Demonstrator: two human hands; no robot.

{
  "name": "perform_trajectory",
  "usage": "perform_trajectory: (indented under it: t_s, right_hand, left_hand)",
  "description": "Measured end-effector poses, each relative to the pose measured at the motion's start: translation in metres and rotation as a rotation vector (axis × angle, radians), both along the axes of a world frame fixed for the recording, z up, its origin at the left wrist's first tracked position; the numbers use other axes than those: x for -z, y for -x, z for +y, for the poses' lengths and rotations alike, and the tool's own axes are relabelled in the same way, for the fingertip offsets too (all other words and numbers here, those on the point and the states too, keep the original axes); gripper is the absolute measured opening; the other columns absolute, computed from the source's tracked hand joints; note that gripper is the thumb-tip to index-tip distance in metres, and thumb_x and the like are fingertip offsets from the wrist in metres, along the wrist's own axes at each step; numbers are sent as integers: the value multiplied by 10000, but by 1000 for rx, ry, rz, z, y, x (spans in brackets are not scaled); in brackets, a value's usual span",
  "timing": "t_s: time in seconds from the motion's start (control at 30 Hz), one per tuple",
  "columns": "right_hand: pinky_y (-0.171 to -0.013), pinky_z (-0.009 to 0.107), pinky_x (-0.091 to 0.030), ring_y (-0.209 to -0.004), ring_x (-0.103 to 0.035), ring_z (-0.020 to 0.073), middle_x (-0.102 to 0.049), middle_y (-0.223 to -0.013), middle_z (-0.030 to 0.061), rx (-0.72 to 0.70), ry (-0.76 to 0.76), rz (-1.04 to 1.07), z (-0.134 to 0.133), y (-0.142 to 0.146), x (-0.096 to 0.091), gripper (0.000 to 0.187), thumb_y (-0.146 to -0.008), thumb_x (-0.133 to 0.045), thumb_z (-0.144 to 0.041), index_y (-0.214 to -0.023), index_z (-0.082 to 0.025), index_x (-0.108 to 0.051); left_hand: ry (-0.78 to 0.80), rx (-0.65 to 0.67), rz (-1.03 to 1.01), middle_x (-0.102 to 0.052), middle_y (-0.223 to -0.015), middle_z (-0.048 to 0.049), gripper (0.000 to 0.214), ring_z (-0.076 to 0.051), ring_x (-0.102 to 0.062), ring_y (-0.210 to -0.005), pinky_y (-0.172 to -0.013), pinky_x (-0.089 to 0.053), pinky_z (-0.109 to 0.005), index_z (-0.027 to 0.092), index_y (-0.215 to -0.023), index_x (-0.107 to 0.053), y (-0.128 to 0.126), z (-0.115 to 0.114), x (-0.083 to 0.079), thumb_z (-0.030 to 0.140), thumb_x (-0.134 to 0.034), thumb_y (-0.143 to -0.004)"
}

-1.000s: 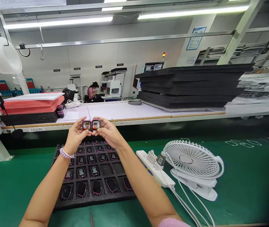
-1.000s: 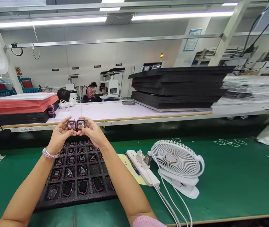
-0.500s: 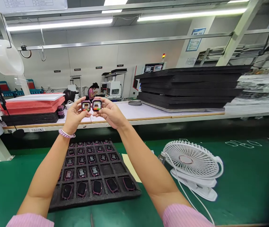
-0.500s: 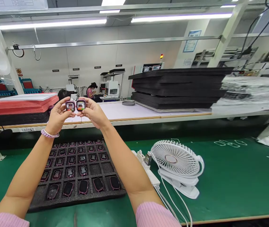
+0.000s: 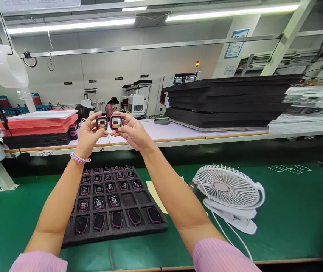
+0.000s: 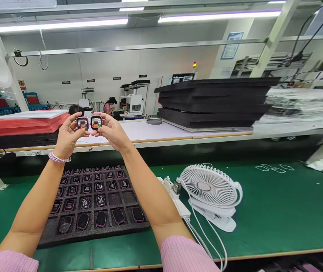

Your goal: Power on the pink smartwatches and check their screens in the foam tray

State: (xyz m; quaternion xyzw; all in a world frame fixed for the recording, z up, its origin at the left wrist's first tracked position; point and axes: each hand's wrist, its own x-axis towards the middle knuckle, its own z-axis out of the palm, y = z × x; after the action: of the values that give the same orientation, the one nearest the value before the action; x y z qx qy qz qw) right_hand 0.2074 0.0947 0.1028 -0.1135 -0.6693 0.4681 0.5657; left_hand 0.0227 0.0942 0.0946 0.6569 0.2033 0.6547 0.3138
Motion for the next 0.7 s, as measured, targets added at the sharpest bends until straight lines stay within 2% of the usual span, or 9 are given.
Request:
perform_trajectory:
  t_s: [0.3,0.43,0.57,0.7]
  right_hand:
    - [-799,332,-614,-760,-710,167,-682,-985,1,-36,18,12,-3,7,22,535,-717,-748,-207,-1229,-220,-590]
    - [-750,298,-606,-759,-704,153,-688,-987,-4,-38,83,35,-15,12,52,526,-758,-776,-231,-1247,-241,-583]
    - [-759,322,-613,-781,-708,168,-703,-1018,10,-71,220,23,-27,18,91,555,-723,-743,-192,-1252,-246,-586]
    - [-756,329,-615,-743,-705,163,-711,-991,2,-117,312,37,-27,25,116,582,-684,-713,-165,-1247,-235,-585]
  left_hand:
    - [13,-22,30,-691,-943,4,539,-88,-683,-629,-678,-636,-242,216,-1224,-592,6,-8,17,221,-797,-726]
    - [97,-35,2,-685,-956,1,545,-94,-702,-655,-674,-640,-228,219,-1241,-578,12,-23,46,245,-805,-746]
    - [214,-25,-3,-701,-1053,-38,544,-103,-729,-694,-725,-658,-241,208,-1288,-563,16,-41,81,236,-766,-784]
    - [280,-34,-13,-719,-1087,-59,533,-95,-716,-660,-731,-662,-247,200,-1303,-566,18,-48,101,227,-740,-800]
